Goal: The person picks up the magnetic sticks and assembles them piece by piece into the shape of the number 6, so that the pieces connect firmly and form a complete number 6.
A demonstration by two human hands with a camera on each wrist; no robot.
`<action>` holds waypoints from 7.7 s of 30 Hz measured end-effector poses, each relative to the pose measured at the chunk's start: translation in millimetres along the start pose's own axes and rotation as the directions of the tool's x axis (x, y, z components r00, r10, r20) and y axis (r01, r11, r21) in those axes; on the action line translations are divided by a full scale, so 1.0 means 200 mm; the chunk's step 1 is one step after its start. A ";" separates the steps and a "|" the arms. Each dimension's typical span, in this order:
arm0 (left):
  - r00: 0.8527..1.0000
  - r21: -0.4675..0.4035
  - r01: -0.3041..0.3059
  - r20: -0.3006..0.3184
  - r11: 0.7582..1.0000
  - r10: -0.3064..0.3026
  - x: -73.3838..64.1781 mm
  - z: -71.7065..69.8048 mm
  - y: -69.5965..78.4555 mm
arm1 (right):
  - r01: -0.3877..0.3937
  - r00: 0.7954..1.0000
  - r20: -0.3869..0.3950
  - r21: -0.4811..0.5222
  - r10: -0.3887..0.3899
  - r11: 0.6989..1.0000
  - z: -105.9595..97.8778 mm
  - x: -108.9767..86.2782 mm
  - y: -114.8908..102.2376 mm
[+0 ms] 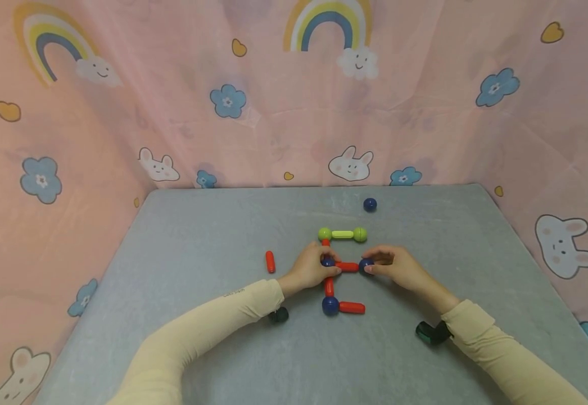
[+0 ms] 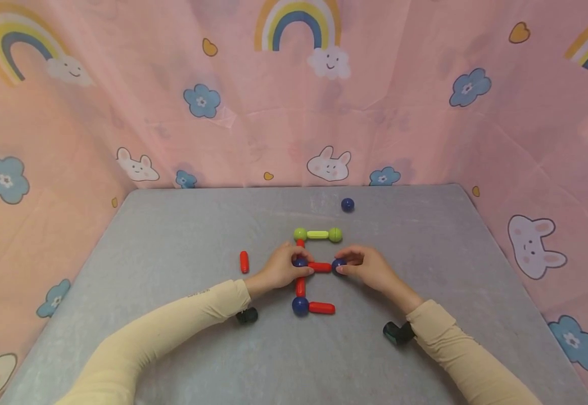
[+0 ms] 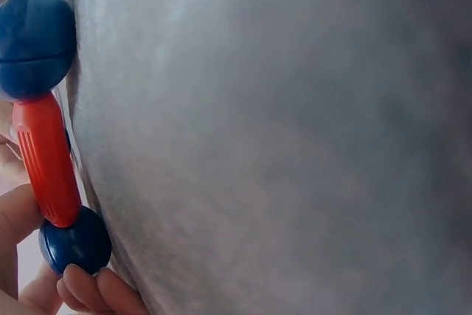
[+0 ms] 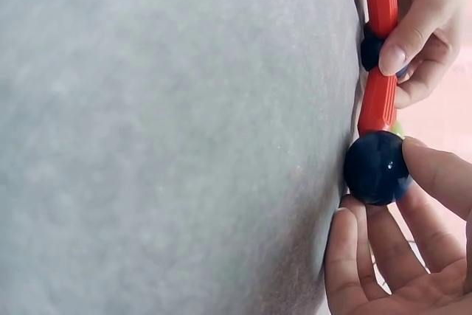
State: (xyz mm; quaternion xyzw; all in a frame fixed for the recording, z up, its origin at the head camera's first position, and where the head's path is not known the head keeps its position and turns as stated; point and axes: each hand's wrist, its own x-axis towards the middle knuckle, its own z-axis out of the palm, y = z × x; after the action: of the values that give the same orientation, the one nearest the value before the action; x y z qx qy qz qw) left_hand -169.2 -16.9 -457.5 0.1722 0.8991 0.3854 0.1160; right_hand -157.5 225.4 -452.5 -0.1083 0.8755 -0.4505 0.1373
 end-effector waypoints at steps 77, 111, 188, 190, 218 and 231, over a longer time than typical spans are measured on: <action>1.000 -0.270 -0.002 -0.004 0.963 0.001 -0.21 -0.23 -0.09 | -0.006 1.000 0.028 -0.003 0.006 1.000 -0.01 0.02 0.05; 0.955 -0.558 0.263 0.266 0.787 -0.131 -0.48 0.05 -0.05 | 0.098 0.994 0.060 -0.105 -0.092 0.990 0.10 0.32 -0.39; 0.946 -0.582 0.286 0.298 0.761 -0.127 -0.47 0.04 -0.04 | 0.279 0.878 0.451 -0.212 -0.159 0.937 0.62 0.58 -0.70; 0.942 -0.567 0.296 0.306 0.769 -0.137 -0.47 0.04 -0.04 | 0.274 0.876 0.453 -0.183 -0.167 0.944 0.58 0.57 -0.70; 0.923 -0.478 0.312 0.359 0.821 -0.142 -0.43 0.03 -0.03 | -0.017 0.991 0.131 0.054 0.010 0.998 -0.05 0.08 -0.23; 0.958 -0.371 0.174 0.280 0.912 -0.069 -0.35 -0.09 -0.05 | -0.131 0.989 0.074 0.070 0.125 0.989 -0.08 -0.10 -0.09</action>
State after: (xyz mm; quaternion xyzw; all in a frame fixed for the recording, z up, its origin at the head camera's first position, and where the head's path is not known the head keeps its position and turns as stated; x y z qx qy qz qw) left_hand -113.1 -62.2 -447.3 0.1380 0.7896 0.5233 0.2891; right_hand -142.6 233.1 -426.9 -0.0621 0.8580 -0.4691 0.2000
